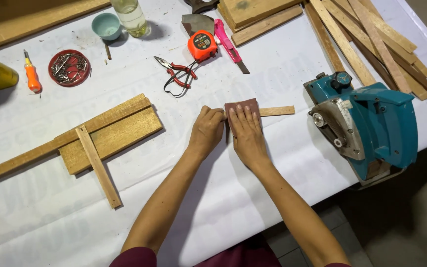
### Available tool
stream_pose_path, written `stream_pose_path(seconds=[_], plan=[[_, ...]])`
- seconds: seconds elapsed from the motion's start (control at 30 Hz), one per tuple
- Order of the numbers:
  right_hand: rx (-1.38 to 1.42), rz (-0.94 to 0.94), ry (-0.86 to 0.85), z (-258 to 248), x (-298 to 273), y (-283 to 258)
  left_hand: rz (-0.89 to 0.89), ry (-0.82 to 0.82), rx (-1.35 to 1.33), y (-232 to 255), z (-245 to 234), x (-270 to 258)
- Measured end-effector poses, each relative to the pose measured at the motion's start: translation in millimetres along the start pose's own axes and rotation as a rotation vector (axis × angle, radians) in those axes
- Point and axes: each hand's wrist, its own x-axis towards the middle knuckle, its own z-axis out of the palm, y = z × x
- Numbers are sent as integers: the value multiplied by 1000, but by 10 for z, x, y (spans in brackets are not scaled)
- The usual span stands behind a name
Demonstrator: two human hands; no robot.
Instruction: Sanding small pieces of wood on a workbench.
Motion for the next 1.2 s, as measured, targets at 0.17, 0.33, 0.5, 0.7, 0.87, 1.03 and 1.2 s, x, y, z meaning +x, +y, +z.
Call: stream_pose_path(seconds=[0.17, 0.33, 0.5, 0.7, 0.87, 1.03, 1.2], plan=[[-68, 36, -5, 108, -6, 51, 9, 20, -52, -85, -5, -30], [-131, 111, -8, 0, -88, 322, 40, -31, -15, -112, -47, -17], [-128, 297, 28, -161, -159, 652, 36, -32, -45, -162, -29, -22], [-63, 222, 122, -107, -63, -149, 34, -14, -105, -192, -12, -43], [-29, 161, 133, 180, -42, -304, 60, -5, -123, -222, -41, -8], [-60, 192, 66, 59, -107, -15, 62, -65, -112, -178, -83, 25], [-124, 265, 11, -122, -161, 322, 58, -80, -83, -169, -118, 34]])
